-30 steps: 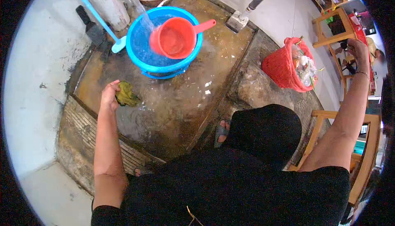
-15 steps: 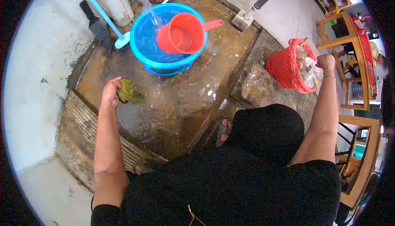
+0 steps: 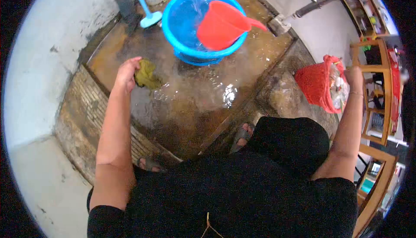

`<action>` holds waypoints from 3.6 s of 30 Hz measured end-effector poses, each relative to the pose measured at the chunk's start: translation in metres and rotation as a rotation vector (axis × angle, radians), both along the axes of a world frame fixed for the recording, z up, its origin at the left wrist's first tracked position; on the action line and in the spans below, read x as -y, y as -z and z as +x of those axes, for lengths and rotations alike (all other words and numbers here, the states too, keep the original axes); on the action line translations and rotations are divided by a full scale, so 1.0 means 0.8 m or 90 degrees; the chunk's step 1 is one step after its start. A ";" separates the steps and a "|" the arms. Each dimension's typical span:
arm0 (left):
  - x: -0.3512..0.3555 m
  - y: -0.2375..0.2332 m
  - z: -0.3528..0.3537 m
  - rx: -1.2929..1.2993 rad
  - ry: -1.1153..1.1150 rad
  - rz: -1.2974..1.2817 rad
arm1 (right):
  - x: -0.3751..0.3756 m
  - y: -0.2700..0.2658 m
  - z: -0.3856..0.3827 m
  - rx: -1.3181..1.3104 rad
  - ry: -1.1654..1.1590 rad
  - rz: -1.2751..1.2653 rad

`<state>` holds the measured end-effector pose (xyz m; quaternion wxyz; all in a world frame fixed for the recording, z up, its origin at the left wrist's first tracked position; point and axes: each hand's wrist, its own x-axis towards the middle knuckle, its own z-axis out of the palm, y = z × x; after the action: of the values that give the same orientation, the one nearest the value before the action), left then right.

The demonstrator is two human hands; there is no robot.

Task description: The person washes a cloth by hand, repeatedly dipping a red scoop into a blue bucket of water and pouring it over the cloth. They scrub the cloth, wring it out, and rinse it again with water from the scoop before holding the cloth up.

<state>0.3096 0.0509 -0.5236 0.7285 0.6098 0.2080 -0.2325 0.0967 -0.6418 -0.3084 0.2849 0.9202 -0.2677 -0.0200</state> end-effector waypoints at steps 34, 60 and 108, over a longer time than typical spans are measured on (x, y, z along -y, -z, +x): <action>-0.041 0.013 -0.001 0.009 -0.050 -0.086 | -0.705 0.423 -0.095 -0.771 -0.882 0.593; -0.033 0.021 -0.016 -0.002 -0.052 -0.070 | -0.694 0.448 -0.108 -0.462 -0.857 0.706; -0.015 0.020 -0.019 0.023 0.011 -0.057 | -0.704 0.403 -0.062 -0.705 -0.663 0.643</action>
<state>0.2940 0.0632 -0.5398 0.7567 0.5824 0.1794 -0.2367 0.0468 -0.0783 -0.6311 -0.0911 0.7987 0.3973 -0.4425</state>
